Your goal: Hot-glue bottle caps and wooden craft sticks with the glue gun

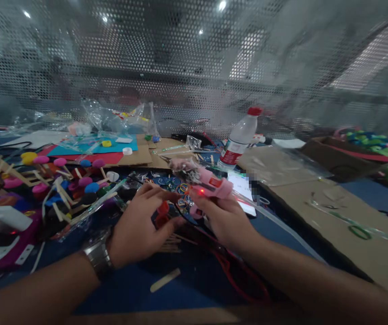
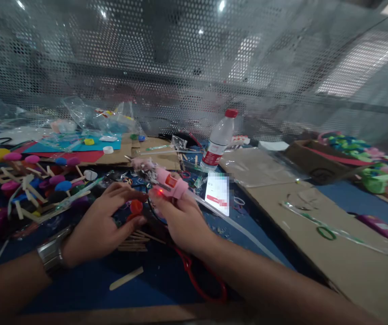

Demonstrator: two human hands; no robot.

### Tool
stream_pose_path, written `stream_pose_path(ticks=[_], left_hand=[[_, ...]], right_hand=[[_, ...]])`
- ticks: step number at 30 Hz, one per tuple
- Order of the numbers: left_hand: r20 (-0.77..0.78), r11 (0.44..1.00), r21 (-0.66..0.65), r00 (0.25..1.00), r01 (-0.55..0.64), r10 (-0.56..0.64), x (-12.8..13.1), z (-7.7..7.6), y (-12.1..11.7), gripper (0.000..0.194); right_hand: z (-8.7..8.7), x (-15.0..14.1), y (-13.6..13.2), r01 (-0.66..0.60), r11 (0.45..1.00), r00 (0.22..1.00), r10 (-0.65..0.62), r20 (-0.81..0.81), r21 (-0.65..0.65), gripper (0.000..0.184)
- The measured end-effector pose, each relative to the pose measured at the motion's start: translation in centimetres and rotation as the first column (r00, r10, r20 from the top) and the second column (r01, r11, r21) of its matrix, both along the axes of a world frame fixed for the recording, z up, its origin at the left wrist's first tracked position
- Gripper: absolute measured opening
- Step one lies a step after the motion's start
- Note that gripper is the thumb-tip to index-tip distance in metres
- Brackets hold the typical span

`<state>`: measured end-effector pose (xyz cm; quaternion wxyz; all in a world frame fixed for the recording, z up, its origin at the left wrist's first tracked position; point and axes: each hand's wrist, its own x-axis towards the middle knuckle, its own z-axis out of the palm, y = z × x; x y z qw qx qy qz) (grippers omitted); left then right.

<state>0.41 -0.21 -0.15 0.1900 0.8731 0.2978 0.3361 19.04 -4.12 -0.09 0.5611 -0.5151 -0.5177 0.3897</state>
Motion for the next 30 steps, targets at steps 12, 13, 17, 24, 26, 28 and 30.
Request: stream_pose_path(ticks=[12,13,17,24,26,28,30], left_hand=[[0.488,0.881,-0.379,0.870,0.283,-0.070,0.7,-1.4,-0.1,0.029],[0.511,0.865,-0.407,0.858,0.293,-0.050,0.7,-1.3,-0.1,0.031],[0.539,0.843,-0.484,0.839,0.233,0.077,0.3,-0.2,0.0,0.039],[0.680,0.718,-0.552,0.727,0.423,0.095,0.0,-0.3,-0.3,0.038],[0.694,0.708,-0.564,0.708,0.425,0.128,0.1,-0.5,-0.5,0.041],[0.684,0.718,-0.569,0.716,0.402,0.141,0.2,-0.6,-0.6,0.042],[0.664,0.732,-0.566,0.736,0.378,0.133,0.2,-0.4,-0.7,0.044]], right_hand=[[3.0,-5.0,0.3,-0.141,0.987,0.989,0.137,0.064,0.073,0.028],[3.2,-4.9,0.0,-0.159,0.984,0.980,0.148,0.135,0.075,0.030],[4.5,-3.0,-3.3,-0.252,0.965,0.814,0.171,0.555,0.071,0.065],[6.5,2.1,-7.1,-0.151,0.847,0.497,-0.379,0.780,0.509,0.024],[6.5,2.5,-6.2,-0.088,0.879,0.499,-0.368,0.784,0.469,0.031],[6.4,2.3,-5.1,-0.118,0.960,0.621,-0.129,0.773,0.255,0.030],[6.3,1.8,-4.5,-0.181,0.983,0.754,0.110,0.648,0.044,0.027]])
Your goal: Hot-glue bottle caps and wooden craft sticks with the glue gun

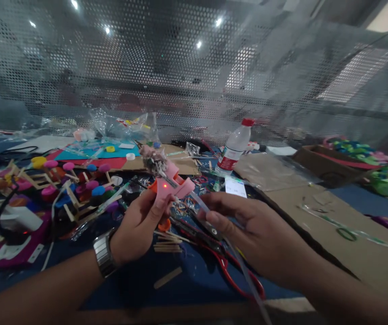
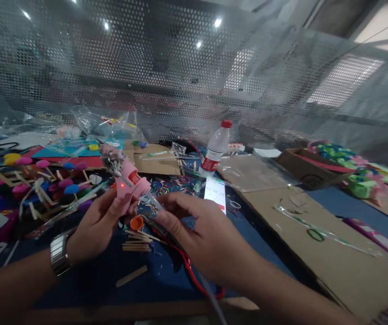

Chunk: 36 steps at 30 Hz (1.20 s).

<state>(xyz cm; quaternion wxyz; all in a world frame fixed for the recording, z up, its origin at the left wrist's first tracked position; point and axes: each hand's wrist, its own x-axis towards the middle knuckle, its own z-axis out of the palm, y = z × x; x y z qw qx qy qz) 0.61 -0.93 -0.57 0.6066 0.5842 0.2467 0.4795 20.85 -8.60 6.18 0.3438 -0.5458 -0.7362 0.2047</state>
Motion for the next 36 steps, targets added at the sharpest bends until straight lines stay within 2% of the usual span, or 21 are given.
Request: stream_pose_path(ticks=[2,5,12,18,22,25,26,28,29,30,31,32,33,34,36], left_hand=[[-0.006,1.000,0.012,1.000,0.008,-0.008,0.0,0.2,0.0,0.048],[0.025,0.998,-0.027,0.998,0.052,-0.051,0.1,0.4,0.0,0.054],[0.048,0.976,-0.148,0.987,0.160,-0.154,0.0,0.6,0.3,0.051],[0.014,0.983,-0.110,0.989,0.146,-0.146,-0.3,0.9,0.3,0.051],[-0.037,0.988,-0.068,0.989,0.137,-0.140,-0.5,1.0,0.3,0.052],[-0.048,0.988,-0.056,0.988,0.141,-0.144,-0.6,0.9,0.3,0.052],[-0.051,0.988,-0.055,0.988,0.141,-0.144,-0.7,0.9,0.3,0.053],[-0.059,0.989,-0.058,0.988,0.136,-0.139,-0.6,0.9,0.2,0.053],[-0.065,0.990,-0.060,0.989,0.129,-0.133,-0.6,1.0,0.2,0.053],[-0.070,0.991,-0.061,0.990,0.121,-0.125,-0.6,1.0,0.1,0.053],[-0.074,0.992,-0.061,0.990,0.115,-0.119,-0.6,1.0,0.1,0.053],[-0.078,0.992,-0.058,0.990,0.111,-0.116,-0.6,1.1,0.1,0.053],[-0.080,0.993,-0.051,0.990,0.111,-0.115,-0.5,1.1,0.1,0.053],[-0.081,0.992,-0.044,0.990,0.115,-0.118,-0.5,1.1,0.1,0.053],[-0.082,0.992,-0.029,0.989,0.125,-0.127,-0.5,1.1,0.2,0.053]], right_hand=[[-0.1,-0.6,0.1,-0.062,0.984,0.987,0.036,-0.159,-0.165,0.030],[-0.3,-1.0,-0.1,-0.082,0.957,0.954,-0.005,-0.299,-0.277,0.035],[-0.7,-0.7,-0.2,-0.048,0.966,0.944,-0.039,-0.329,-0.254,0.038],[-0.2,-1.0,-0.2,0.012,0.981,0.960,-0.065,-0.273,-0.193,0.036],[0.0,-0.8,-0.2,0.051,0.996,0.993,-0.058,-0.099,-0.073,0.039],[-0.5,-0.6,-0.3,0.077,0.989,0.990,-0.091,0.108,0.125,0.040],[-0.8,-0.5,-0.3,0.072,0.971,0.979,-0.113,0.172,0.228,0.038],[-1.4,-0.5,-0.4,0.037,0.898,0.952,-0.166,0.259,0.439,0.031],[-1.5,-0.5,-0.5,0.024,0.867,0.946,-0.181,0.270,0.498,0.029],[-1.5,-0.6,-0.5,0.026,0.862,0.950,-0.179,0.257,0.505,0.028],[-1.4,-0.7,-0.6,0.043,0.890,0.963,-0.158,0.218,0.454,0.029],[-1.2,-0.8,-0.6,0.063,0.936,0.981,-0.121,0.149,0.347,0.031],[-1.0,-0.9,-0.6,0.076,0.980,0.995,-0.087,0.053,0.182,0.035],[-0.8,-1.0,-0.6,0.064,0.998,0.995,-0.064,-0.082,0.001,0.037],[-0.3,-1.1,-0.4,-0.062,0.956,0.925,-0.052,-0.375,-0.287,0.039]])
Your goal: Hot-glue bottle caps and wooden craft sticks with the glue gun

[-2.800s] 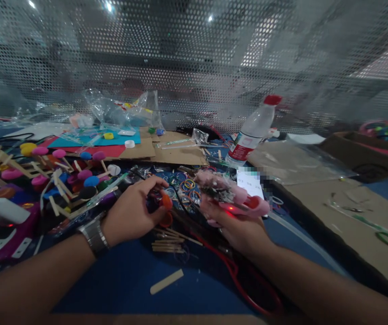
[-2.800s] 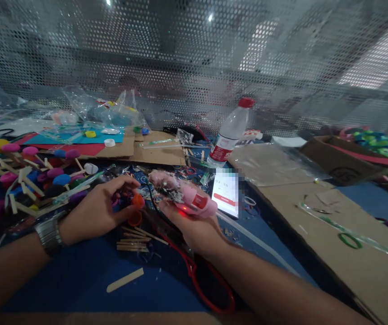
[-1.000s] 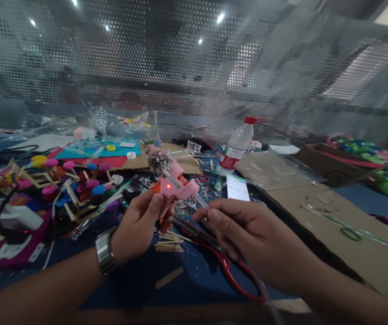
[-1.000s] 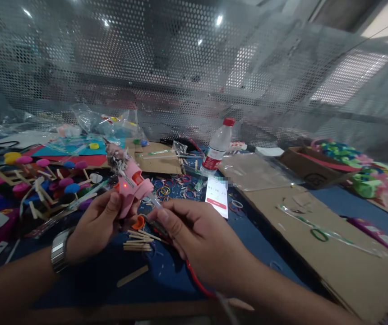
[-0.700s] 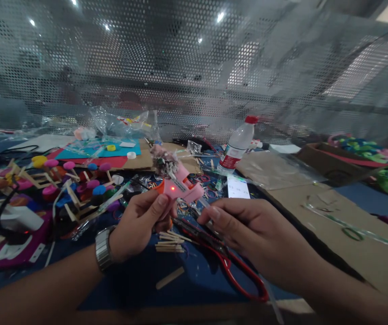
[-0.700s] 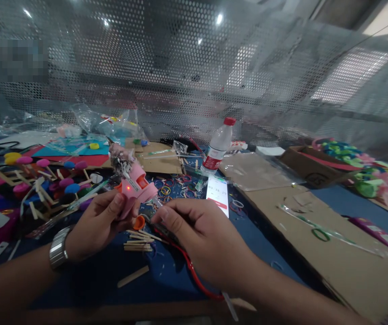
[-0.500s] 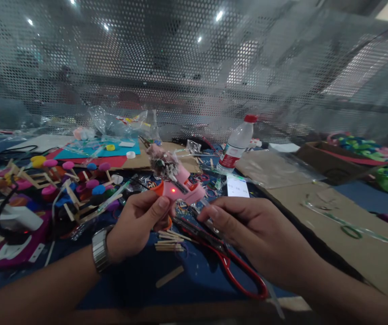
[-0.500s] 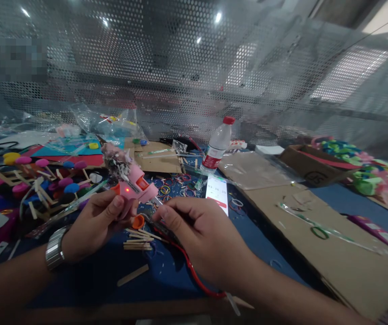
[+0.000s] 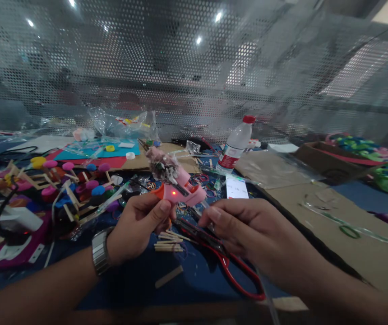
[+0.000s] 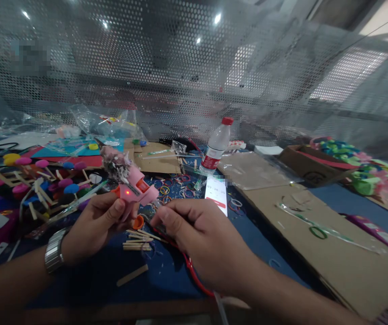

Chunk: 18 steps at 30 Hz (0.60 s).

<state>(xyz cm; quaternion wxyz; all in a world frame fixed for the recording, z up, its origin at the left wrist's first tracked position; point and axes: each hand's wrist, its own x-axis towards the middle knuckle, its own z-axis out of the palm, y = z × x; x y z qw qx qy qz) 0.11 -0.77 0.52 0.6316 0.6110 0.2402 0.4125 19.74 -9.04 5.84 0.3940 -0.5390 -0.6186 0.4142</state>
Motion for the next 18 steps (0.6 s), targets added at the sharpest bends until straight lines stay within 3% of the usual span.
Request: stream_pose_path(ticks=[2,3,4,6,7,9,11,12,13,15,18], left_hand=[[0.000,1.000,0.002,1.000,0.000,0.000,0.0,0.0,0.0,0.052],[0.000,1.000,-0.005,1.000,-0.003,0.003,0.0,0.1,0.1,0.052],[0.001,1.000,-0.015,1.000,-0.006,0.007,0.0,0.1,0.1,0.053],[-0.003,0.999,-0.038,1.000,-0.019,0.019,-0.1,0.2,0.0,0.052],[-0.011,0.999,-0.045,1.000,-0.026,0.025,-0.1,0.3,0.0,0.051],[-0.031,0.998,-0.044,0.999,-0.036,0.035,-0.2,0.3,-0.1,0.051],[-0.042,0.999,-0.026,0.999,-0.035,0.034,-0.2,0.2,-0.2,0.052],[-0.042,0.999,-0.014,0.999,-0.033,0.032,-0.2,0.2,-0.2,0.052],[-0.044,0.999,-0.005,0.999,-0.032,0.032,-0.2,0.2,-0.3,0.052],[-0.069,0.999,0.012,0.997,-0.040,0.041,-0.3,0.1,-0.4,0.052],[-0.116,0.998,0.036,0.991,-0.059,0.063,-0.2,0.2,-0.6,0.054]], right_hand=[[0.2,0.0,0.2,-0.052,0.988,0.984,0.027,-0.175,-0.145,0.042],[0.2,0.0,0.3,-0.052,0.989,0.987,0.029,-0.161,-0.139,0.042],[0.2,0.1,0.4,-0.028,0.997,0.997,0.022,-0.075,-0.076,0.041],[0.0,0.4,0.5,0.009,0.982,0.973,-0.053,0.227,0.189,0.039],[-0.2,0.6,0.6,-0.012,0.936,0.917,-0.130,0.378,0.351,0.040],[-0.7,0.9,0.6,-0.137,0.787,0.782,-0.288,0.554,0.602,0.032],[-1.1,1.2,0.5,-0.275,0.648,0.673,-0.398,0.624,0.710,0.025],[-1.1,1.2,0.4,-0.315,0.609,0.646,-0.424,0.635,0.728,0.024],[-1.1,1.2,0.3,-0.323,0.603,0.641,-0.428,0.638,0.729,0.024],[-0.8,1.1,0.1,-0.250,0.683,0.693,-0.368,0.620,0.686,0.029],[0.1,0.9,0.0,-0.067,0.906,0.860,-0.160,0.485,0.418,0.041]])
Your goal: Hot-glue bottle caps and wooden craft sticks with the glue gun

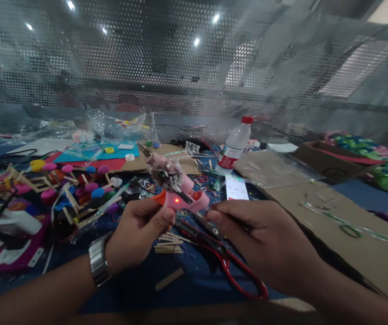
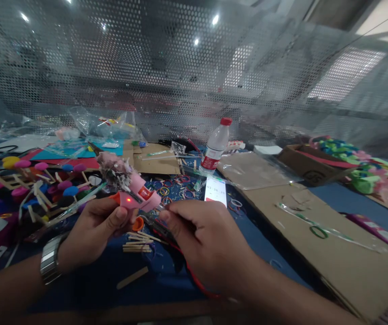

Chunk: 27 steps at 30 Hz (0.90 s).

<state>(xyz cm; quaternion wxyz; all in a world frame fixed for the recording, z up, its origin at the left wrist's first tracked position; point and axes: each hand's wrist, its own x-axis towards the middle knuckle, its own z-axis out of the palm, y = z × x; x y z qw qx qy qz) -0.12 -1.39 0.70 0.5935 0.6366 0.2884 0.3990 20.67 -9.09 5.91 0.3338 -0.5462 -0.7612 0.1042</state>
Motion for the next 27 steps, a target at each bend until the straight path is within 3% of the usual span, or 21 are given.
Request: stream_pose_path(ticks=[2,4,6,8,11,14,18,21,27], left_hand=[[0.001,1.000,0.008,1.000,0.000,0.000,0.0,0.0,-0.1,0.055],[0.015,1.000,0.004,1.000,0.006,-0.006,0.1,0.1,-0.1,0.055],[0.011,1.000,0.003,1.000,0.000,0.000,0.0,0.0,0.0,0.055],[-0.017,1.000,0.019,1.000,-0.018,0.018,0.0,0.0,0.0,0.056],[-0.074,0.994,0.089,0.995,-0.056,0.062,-0.1,-0.1,-0.1,0.058],[-0.071,0.990,0.122,0.995,-0.068,0.077,0.0,0.0,-0.2,0.059],[0.045,0.999,0.042,0.999,-0.018,0.016,0.5,0.0,-0.1,0.054],[0.177,1.000,-0.029,0.984,0.012,-0.006,0.8,-0.3,0.0,0.048],[0.246,0.993,-0.120,0.969,0.012,0.018,0.8,-0.6,0.2,0.046]], right_hand=[[0.4,-0.1,0.0,-0.072,0.965,0.968,0.007,-0.249,-0.252,0.042],[0.6,-0.2,0.1,-0.144,0.929,0.917,-0.004,-0.400,-0.340,0.043],[0.6,-0.4,0.2,-0.102,0.955,0.935,-0.003,-0.354,-0.280,0.043],[0.3,-0.5,0.2,0.002,0.994,0.986,-0.021,-0.165,-0.113,0.043],[-0.3,-0.6,0.2,0.048,0.990,0.997,-0.056,0.060,0.136,0.037],[-0.7,-0.5,0.2,0.039,0.982,0.994,-0.058,0.097,0.187,0.036],[-0.3,-0.2,0.1,0.053,0.998,0.998,-0.053,0.020,0.029,0.042],[0.1,-0.1,0.0,0.012,0.991,0.987,-0.033,-0.154,-0.136,0.043],[-0.6,0.2,0.7,-0.150,0.897,0.825,-0.118,-0.553,-0.415,0.052]])
